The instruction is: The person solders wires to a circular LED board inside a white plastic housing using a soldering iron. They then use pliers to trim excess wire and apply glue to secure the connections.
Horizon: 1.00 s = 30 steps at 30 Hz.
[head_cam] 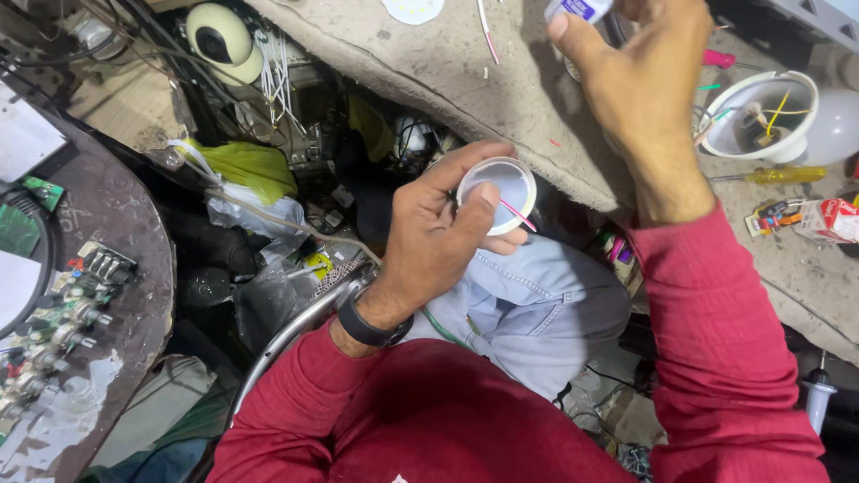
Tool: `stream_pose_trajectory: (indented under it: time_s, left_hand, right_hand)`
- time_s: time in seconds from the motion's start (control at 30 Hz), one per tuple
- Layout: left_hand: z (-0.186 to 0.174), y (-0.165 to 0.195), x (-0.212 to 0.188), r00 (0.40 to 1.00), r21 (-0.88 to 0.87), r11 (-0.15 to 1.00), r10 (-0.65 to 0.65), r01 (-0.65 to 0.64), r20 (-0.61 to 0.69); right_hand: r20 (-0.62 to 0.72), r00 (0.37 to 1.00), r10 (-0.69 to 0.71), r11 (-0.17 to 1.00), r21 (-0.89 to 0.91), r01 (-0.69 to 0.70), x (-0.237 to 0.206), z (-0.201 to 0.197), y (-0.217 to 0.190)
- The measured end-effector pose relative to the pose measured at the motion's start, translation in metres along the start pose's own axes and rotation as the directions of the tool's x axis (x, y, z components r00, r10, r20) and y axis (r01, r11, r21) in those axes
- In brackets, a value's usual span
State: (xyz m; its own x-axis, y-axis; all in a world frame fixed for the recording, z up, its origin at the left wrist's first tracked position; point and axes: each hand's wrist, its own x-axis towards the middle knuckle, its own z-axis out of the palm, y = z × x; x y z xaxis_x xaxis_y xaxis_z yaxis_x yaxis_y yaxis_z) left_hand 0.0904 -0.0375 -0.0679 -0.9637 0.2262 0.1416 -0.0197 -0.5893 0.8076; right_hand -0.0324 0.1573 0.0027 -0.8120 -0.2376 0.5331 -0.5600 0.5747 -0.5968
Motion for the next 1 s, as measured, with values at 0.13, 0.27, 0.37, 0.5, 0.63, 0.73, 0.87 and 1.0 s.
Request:
stream_pose_trajectory:
  time_s: [0.13,0.27,0.37,0.5,0.63,0.73,0.87,1.0]
  left_hand:
    - [0.001,-0.005,-0.005,0.998,0.02,0.999,-0.044,0.044,-0.034]
    - [0.0,-0.012,-0.01,0.989,0.025,0.99,-0.14,0.141,-0.046]
    - [0.006,-0.019,-0.01,0.996,0.026,0.997,-0.067,0.069,-0.054]
    - [0.014,-0.024,-0.008,0.998,0.136,0.99,-0.016,0.025,-0.066]
    - [0.019,-0.023,-0.009,0.996,0.317,0.948,0.037,-0.008,-0.084]
    - [0.023,-0.023,-0.009,0.994,0.394,0.919,0.065,-0.024,-0.091]
    - [0.023,-0.024,-0.008,0.986,0.522,0.848,0.148,-0.09,-0.071]
    - [0.021,-0.027,-0.007,0.987,0.545,0.834,0.145,-0.085,-0.068]
  right_hand:
    - [0.013,0.993,0.119,0.987,0.11,-0.12,-0.053,-0.024,-0.052]
    - [-0.007,0.987,0.159,0.984,0.08,-0.158,-0.107,-0.027,-0.074]
    - [0.027,0.991,0.134,0.989,-0.065,-0.132,-0.126,-0.022,-0.075]
    - [0.104,0.994,0.042,0.952,-0.305,-0.009,-0.139,-0.025,-0.073]
    - [0.098,0.979,0.181,0.939,-0.313,-0.142,-0.153,-0.031,-0.067]
    - [0.132,0.984,0.116,0.939,-0.338,-0.066,-0.156,-0.034,-0.062]
    - [0.156,0.98,0.126,0.935,-0.35,-0.065,-0.152,-0.035,-0.065]
    - [0.167,0.98,0.111,0.919,-0.392,-0.037,-0.143,-0.034,-0.071]
